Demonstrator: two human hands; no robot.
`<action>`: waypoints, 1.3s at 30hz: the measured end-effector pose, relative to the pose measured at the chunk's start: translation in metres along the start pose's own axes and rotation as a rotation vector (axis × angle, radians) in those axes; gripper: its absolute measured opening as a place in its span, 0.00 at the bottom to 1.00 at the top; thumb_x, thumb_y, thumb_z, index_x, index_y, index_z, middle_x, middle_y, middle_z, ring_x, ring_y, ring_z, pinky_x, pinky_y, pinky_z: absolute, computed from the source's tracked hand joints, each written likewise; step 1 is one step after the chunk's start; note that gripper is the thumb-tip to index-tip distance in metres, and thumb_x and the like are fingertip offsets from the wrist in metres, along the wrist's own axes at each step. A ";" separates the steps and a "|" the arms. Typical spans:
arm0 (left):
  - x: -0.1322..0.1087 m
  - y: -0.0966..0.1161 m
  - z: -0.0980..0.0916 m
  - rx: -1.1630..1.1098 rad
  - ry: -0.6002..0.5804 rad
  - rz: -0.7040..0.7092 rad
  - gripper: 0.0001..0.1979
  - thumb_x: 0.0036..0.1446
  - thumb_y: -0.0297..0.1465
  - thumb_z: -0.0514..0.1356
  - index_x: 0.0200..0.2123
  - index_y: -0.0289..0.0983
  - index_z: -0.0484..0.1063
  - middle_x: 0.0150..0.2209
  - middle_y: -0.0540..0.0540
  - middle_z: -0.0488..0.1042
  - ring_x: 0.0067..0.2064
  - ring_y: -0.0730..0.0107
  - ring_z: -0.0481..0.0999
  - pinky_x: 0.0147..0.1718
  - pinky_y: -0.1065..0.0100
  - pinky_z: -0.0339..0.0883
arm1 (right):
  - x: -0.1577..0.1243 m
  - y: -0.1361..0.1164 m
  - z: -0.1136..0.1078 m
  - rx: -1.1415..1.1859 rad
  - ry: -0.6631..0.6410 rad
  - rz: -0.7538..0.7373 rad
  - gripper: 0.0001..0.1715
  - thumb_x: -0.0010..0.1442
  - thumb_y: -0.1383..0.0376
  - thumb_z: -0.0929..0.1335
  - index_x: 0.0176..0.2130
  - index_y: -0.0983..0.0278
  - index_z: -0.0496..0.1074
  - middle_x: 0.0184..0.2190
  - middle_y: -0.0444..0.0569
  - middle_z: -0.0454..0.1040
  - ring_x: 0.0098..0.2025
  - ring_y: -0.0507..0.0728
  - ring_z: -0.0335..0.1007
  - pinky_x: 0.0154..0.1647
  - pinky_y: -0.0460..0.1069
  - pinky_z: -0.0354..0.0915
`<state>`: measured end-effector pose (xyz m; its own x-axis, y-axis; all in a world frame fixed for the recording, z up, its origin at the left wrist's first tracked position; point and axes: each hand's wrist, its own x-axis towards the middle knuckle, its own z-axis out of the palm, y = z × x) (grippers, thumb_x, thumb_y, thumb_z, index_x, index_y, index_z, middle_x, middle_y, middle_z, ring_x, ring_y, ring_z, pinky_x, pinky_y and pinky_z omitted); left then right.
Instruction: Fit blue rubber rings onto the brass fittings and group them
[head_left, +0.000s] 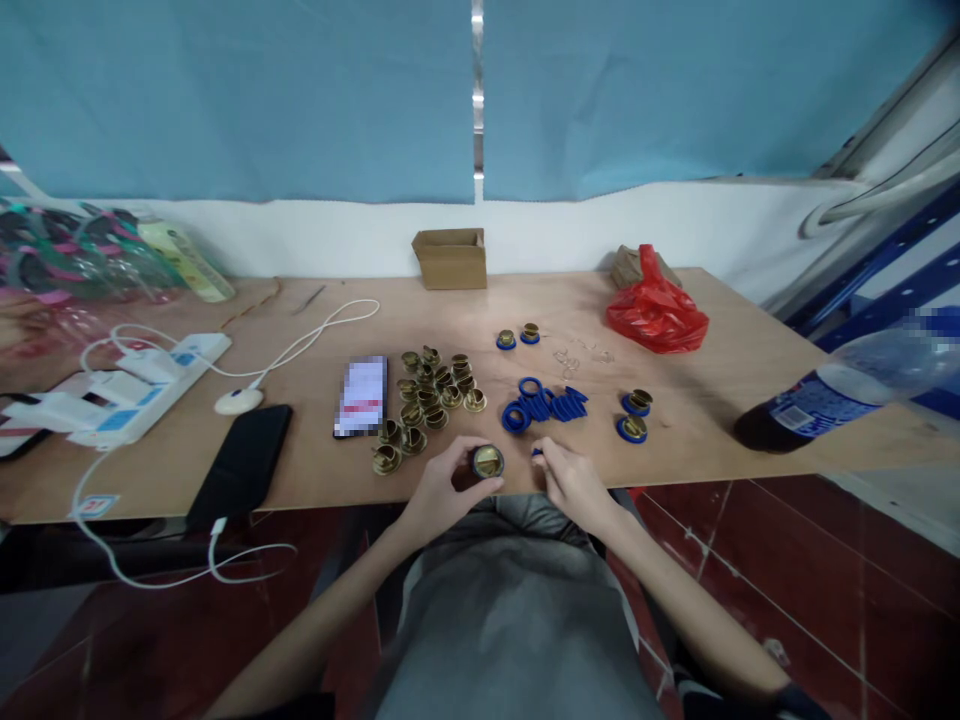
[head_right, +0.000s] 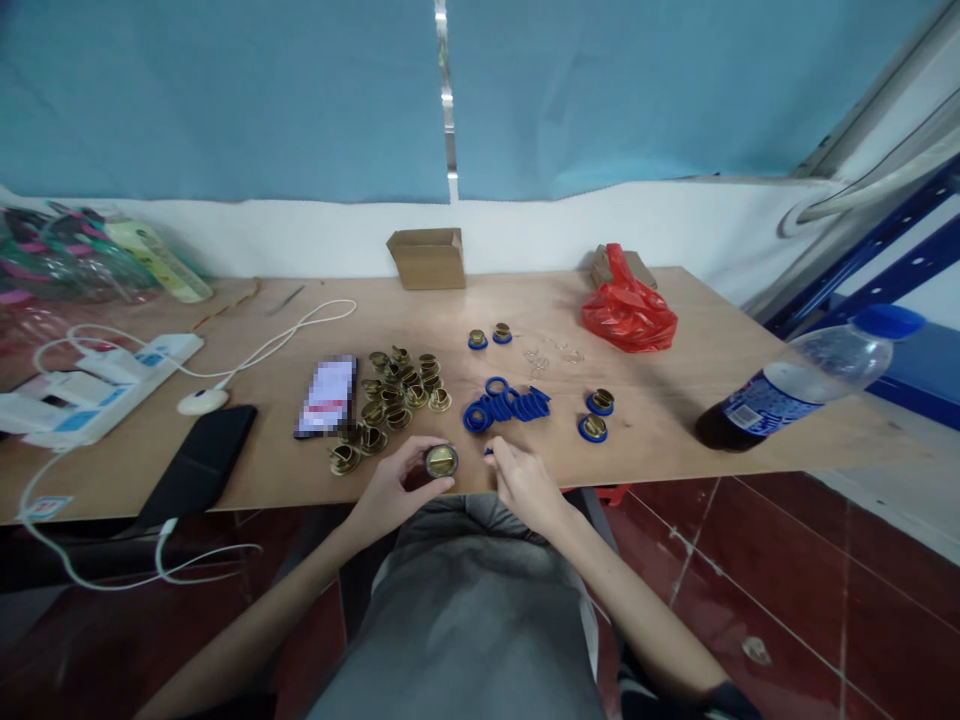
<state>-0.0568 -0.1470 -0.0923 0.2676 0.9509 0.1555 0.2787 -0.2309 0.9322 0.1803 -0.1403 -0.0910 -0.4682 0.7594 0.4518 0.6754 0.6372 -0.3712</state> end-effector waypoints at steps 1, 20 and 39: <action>0.000 0.000 0.000 0.000 0.001 -0.002 0.18 0.55 0.32 0.69 0.49 0.39 0.71 0.43 0.47 0.80 0.44 0.63 0.81 0.47 0.63 0.73 | 0.000 0.000 0.000 0.000 0.001 -0.006 0.09 0.70 0.72 0.58 0.42 0.61 0.63 0.30 0.49 0.76 0.29 0.57 0.74 0.30 0.48 0.62; 0.001 0.001 0.000 -0.015 -0.003 -0.006 0.19 0.55 0.32 0.69 0.49 0.40 0.71 0.43 0.48 0.80 0.44 0.64 0.81 0.47 0.64 0.73 | 0.002 -0.006 -0.003 0.109 0.025 0.120 0.15 0.74 0.54 0.61 0.50 0.62 0.66 0.40 0.53 0.80 0.39 0.61 0.80 0.39 0.52 0.72; 0.000 -0.003 0.000 0.009 -0.003 0.012 0.19 0.56 0.33 0.69 0.50 0.40 0.71 0.45 0.46 0.80 0.45 0.62 0.81 0.48 0.61 0.73 | 0.002 -0.001 -0.001 0.178 0.028 0.121 0.19 0.76 0.57 0.58 0.42 0.62 0.72 0.34 0.50 0.81 0.35 0.59 0.80 0.36 0.50 0.71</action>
<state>-0.0578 -0.1465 -0.0953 0.2737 0.9475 0.1654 0.2839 -0.2439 0.9273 0.1791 -0.1399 -0.0891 -0.3718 0.8294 0.4170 0.6130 0.5567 -0.5607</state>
